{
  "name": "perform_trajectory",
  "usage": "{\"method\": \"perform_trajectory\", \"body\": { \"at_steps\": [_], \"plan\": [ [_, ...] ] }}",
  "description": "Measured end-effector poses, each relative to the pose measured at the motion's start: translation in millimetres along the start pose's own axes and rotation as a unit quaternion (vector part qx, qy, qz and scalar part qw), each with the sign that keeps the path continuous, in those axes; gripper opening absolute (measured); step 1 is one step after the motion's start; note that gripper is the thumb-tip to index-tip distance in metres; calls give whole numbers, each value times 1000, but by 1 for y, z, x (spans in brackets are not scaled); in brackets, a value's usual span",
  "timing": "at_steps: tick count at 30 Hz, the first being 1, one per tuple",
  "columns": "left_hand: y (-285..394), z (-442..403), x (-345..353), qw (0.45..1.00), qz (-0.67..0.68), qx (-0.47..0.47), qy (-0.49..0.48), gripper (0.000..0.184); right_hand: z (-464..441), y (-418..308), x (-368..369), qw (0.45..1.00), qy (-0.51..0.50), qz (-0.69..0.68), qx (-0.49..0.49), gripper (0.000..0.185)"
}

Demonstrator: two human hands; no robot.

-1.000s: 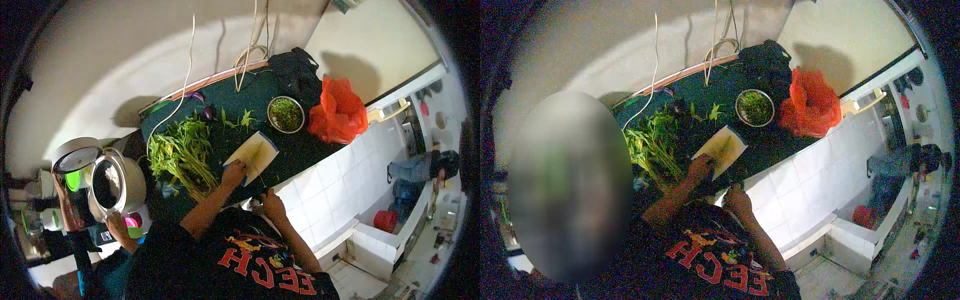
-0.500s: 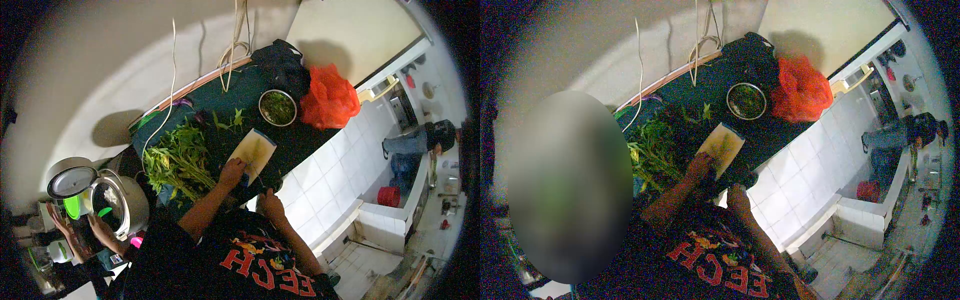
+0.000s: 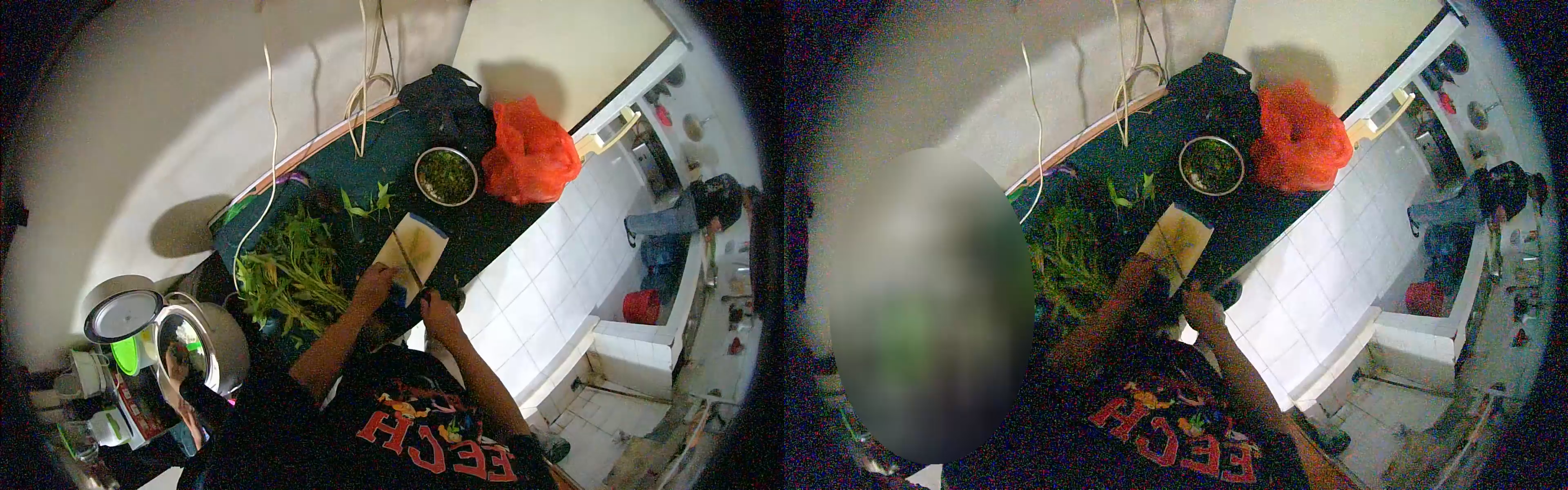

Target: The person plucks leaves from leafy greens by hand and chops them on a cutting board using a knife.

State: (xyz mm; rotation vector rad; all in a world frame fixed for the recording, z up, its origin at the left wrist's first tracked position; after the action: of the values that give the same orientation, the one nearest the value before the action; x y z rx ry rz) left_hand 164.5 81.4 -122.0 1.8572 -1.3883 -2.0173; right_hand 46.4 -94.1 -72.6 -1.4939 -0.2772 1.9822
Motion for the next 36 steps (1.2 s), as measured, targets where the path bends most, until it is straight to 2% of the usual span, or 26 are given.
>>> {"method": "perform_trajectory", "body": {
  "at_steps": [1,3,6,7,9,11,12,15,17,21,23,24,26,27,28,29,30,31,33,34,35,36],
  "plan": [
    [-3,-1,-1,1000,3,-21,10,27,2,-2,-5,1000,0,0,0,39],
    [-7,-4,-3,999,6,-41,20,26,11,-3,-19,993,99,-55,2,36],
    [-11,-21,-11,994,41,-86,56,25,34,-14,-53,988,80,-118,59,33],
    [-10,-28,-9,991,78,-66,92,25,40,-13,-57,988,80,-117,58,33],
    [-12,-42,-2,984,114,-44,130,25,52,-8,-59,985,48,-102,128,32],
    [-15,-57,11,991,14,-25,132,26,64,-7,-59,992,47,-69,93,31],
    [-9,-64,11,990,15,-24,136,26,69,-8,-61,997,45,-36,60,30],
    [9,-84,21,993,-63,-40,91,27,81,-10,-61,995,78,-50,30,28],
    [12,-93,44,995,-101,-23,4,32,85,-2,-60,995,73,-67,28,27],
    [2,-94,70,993,-117,-3,28,39,83,12,-54,994,83,-64,31,26],
    [-8,-92,80,976,-195,58,75,37,81,12,-57,982,97,-125,102,25],
    [-2,-95,73,976,-195,61,75,37,80,16,-57,982,100,-127,102,25],
    [17,-103,47,974,-221,29,-39,35,75,27,-57,980,90,-146,105,28],
    [24,-107,38,974,-223,32,-37,35,72,25,-60,979,94,-147,104,28],
    [30,-111,28,995,-91,-36,-23,30,70,20,-66,975,116,-166,95,31],
    [37,-112,20,994,44,-103,-9,26,68,18,-70,969,137,-184,87,34],
    [51,-113,7,994,43,-101,-8,26,65,20,-70,969,138,-185,86,34],
    [66,-112,-4,972,176,-152,-20,23,61,19,-74,950,160,-249,99,37],
    [77,-112,-4,931,306,-195,-31,22,59,9,-87,909,211,-351,83,42],
    [79,-107,7,861,459,-206,-69,21,58,0,-96,908,214,-350,82,42],
    [81,-105,18,765,598,-212,-107,20,57,-6,-103,893,224,-384,70,46],
    [97,-104,8,765,599,-210,-109,20,58,-15,-114,885,230,-400,65,47]
  ]
}}
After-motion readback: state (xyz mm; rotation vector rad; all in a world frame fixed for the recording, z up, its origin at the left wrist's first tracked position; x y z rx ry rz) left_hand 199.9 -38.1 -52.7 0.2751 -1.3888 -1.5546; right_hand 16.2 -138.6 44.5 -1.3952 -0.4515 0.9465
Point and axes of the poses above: each hand's wrist, its own z-axis away from the middle knuckle, its own x-axis out of the palm, y = z × x, the point moved 2 cm from there along -z, towards the middle knuckle, and after that the axes turned 4 degrees about y, right-handed, at the moved point
